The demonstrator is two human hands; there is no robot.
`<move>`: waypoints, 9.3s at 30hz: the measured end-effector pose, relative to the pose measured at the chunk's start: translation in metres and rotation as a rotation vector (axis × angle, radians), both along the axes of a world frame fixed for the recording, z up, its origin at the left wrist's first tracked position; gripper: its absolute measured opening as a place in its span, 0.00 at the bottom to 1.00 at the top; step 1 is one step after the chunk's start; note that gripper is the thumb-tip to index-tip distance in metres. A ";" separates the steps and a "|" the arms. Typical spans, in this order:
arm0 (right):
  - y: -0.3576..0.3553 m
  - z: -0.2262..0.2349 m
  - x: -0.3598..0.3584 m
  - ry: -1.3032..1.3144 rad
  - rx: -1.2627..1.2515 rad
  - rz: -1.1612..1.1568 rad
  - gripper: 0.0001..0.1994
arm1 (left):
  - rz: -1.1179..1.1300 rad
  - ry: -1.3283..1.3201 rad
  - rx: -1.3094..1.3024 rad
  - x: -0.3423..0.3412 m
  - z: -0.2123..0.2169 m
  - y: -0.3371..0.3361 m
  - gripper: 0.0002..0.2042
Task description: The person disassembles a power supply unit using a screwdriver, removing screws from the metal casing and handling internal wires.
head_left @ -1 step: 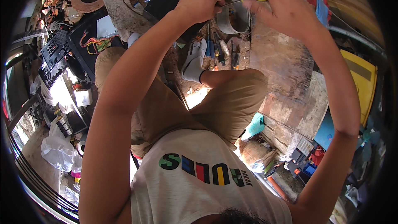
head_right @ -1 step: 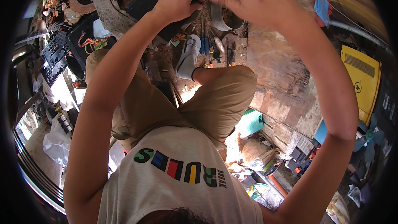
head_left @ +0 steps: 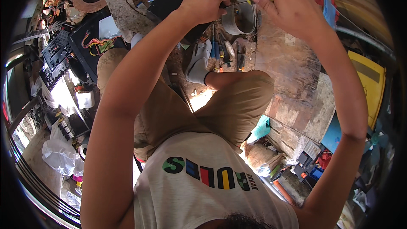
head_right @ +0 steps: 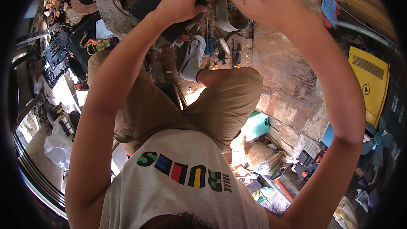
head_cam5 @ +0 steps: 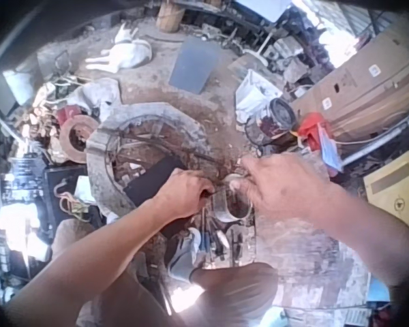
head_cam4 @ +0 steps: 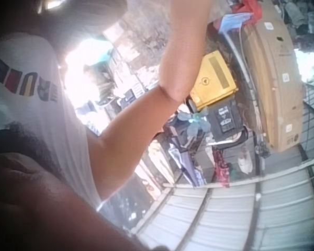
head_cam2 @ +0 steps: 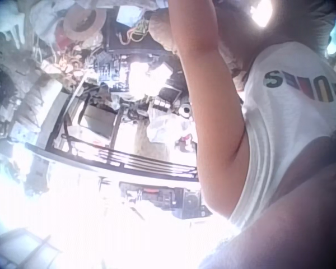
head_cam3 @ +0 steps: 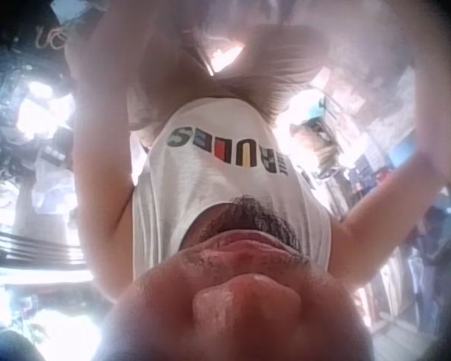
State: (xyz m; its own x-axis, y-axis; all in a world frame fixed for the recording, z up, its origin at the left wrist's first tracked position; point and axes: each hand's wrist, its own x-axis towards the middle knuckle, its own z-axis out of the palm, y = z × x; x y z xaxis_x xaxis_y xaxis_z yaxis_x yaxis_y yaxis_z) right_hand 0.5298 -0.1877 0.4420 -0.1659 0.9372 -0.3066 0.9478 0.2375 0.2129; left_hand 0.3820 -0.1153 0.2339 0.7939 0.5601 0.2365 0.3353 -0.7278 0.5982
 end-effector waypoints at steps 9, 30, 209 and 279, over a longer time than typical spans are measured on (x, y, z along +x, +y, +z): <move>-0.003 0.002 -0.001 0.233 0.058 0.072 0.17 | -0.033 -0.071 0.047 -0.007 -0.002 0.002 0.15; -0.004 -0.007 0.009 0.173 0.009 -0.010 0.22 | -0.042 -0.016 0.029 -0.003 0.000 0.004 0.14; 0.135 -0.017 -0.050 0.171 -0.227 0.531 0.19 | 0.198 0.216 -0.791 -0.065 -0.024 0.047 0.56; 0.140 -0.023 -0.028 0.510 -0.233 0.052 0.20 | 0.115 0.190 -0.799 -0.058 -0.025 0.054 0.58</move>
